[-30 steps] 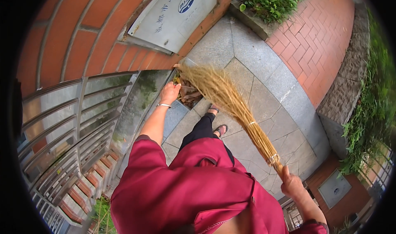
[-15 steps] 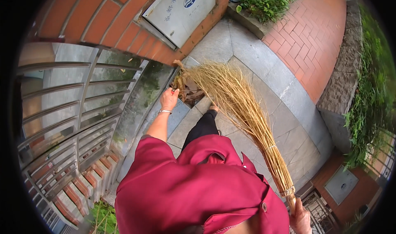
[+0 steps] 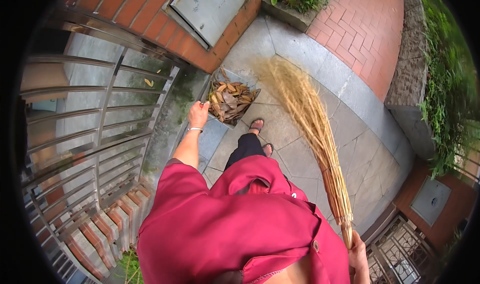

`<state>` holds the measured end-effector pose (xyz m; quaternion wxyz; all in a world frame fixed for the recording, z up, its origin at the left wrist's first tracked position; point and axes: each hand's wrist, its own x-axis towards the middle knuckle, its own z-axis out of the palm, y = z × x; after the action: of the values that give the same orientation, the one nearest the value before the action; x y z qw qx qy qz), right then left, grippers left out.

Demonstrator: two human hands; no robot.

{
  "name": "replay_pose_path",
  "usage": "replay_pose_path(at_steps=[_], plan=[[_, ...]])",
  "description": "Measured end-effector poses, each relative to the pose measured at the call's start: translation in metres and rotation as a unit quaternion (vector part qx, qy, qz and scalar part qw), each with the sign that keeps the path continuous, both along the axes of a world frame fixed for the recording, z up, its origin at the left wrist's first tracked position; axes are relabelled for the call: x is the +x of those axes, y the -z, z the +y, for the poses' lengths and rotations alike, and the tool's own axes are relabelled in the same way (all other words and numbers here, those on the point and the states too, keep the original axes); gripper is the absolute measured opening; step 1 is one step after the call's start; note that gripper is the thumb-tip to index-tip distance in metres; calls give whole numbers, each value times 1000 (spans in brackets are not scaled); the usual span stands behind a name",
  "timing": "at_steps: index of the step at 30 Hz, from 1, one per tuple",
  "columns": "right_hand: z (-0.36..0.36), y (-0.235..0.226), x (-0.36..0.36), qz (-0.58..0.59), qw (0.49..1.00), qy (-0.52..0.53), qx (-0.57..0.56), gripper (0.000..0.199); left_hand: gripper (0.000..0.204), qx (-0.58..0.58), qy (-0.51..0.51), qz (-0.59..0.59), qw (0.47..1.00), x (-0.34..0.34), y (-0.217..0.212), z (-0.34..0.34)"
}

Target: The person sweeps dry leaves on an outdoor stone-paved walkway using a straw broom and gathers them into a metal dustpan.

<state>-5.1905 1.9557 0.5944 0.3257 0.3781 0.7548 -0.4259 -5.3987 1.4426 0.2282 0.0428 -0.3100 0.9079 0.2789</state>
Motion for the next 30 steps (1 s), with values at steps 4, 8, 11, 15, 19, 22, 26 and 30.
replay_pose_path(at_steps=[4,8,11,15,19,22,26,30], plan=[[-7,39,-30,-13,996,-83,5,46,30,-16,20,0,1000,12,16,-6],[-35,81,-75,-96,995,22,-11,45,31,-14,37,-3,999,13,34,-9],[-47,122,-85,-111,993,1,-30,41,31,4,39,-49,998,9,30,-12],[-67,123,-88,-165,949,-266,41,38,30,-54,26,-23,998,10,61,-11],[-47,92,-56,-141,949,-280,39,44,29,14,17,-85,996,-11,44,-16],[-76,28,-70,-147,972,-181,11,46,30,-11,37,-87,995,-20,41,-19],[-90,-2,-97,-114,991,-73,-21,49,31,28,44,-91,994,-14,49,-34],[-77,41,-143,-105,990,-88,14,58,32,39,53,-100,993,-16,42,-40]])
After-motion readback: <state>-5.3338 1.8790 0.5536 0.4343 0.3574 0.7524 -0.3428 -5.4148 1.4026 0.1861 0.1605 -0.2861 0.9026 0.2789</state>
